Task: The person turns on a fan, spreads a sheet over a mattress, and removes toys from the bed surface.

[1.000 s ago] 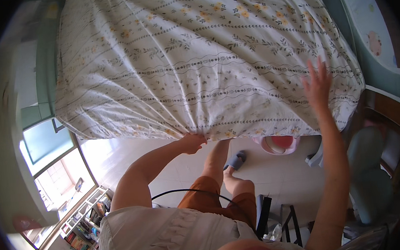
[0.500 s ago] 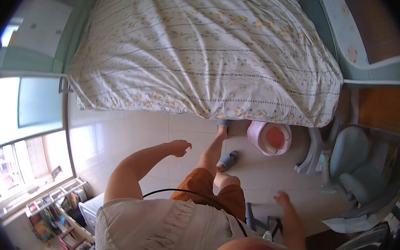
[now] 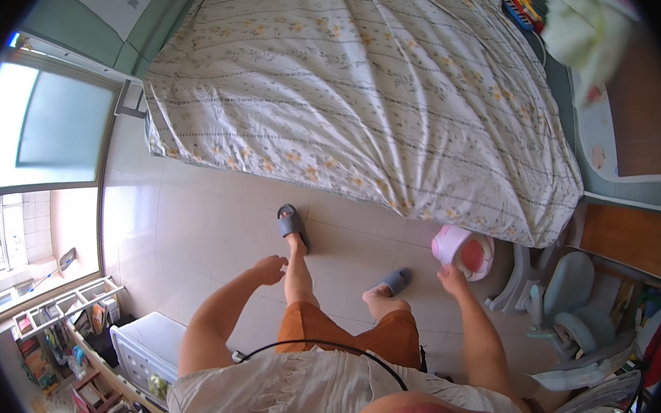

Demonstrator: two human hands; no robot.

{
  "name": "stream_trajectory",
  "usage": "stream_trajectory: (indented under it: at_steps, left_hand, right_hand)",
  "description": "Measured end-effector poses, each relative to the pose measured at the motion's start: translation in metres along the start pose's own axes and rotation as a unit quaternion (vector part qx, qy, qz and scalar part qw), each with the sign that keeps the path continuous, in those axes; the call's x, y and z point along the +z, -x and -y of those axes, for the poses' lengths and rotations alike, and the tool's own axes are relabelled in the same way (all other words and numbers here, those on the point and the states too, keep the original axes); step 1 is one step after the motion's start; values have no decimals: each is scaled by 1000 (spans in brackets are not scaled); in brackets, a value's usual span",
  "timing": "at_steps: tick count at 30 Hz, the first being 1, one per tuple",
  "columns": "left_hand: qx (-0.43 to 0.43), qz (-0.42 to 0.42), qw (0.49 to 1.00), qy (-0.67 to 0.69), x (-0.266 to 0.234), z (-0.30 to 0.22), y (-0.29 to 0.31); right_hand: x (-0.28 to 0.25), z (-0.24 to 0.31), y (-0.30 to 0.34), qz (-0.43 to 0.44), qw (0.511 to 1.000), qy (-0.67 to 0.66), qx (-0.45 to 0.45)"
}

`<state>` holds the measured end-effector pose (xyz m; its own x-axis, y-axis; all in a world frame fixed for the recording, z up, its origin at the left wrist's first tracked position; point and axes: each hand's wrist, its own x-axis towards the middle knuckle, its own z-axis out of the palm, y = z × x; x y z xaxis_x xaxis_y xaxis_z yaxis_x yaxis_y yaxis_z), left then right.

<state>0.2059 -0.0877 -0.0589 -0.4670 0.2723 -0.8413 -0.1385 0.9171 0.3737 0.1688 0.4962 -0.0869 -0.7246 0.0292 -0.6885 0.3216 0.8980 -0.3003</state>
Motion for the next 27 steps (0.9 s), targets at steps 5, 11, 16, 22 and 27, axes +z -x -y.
stream_trajectory:
  at_steps: [5,11,16,22,27]
  left_hand:
    - [-25,-38,994,104,-20,110,10]
    - [-85,-193,945,249,-72,267,-37]
    - [-206,-474,776,362,-168,422,-79]
    - [-276,-361,471,756,-286,366,-140]
    - [-337,-378,483,714,-284,426,-107]
  right_hand:
    - [-20,211,-104,-67,993,8,-95]
    - [5,412,-179,-115,977,102,-149]
    - [55,502,-211,-117,952,249,-134]
    - [52,447,-228,-84,950,212,-213]
    - [62,475,-202,78,942,91,-313]
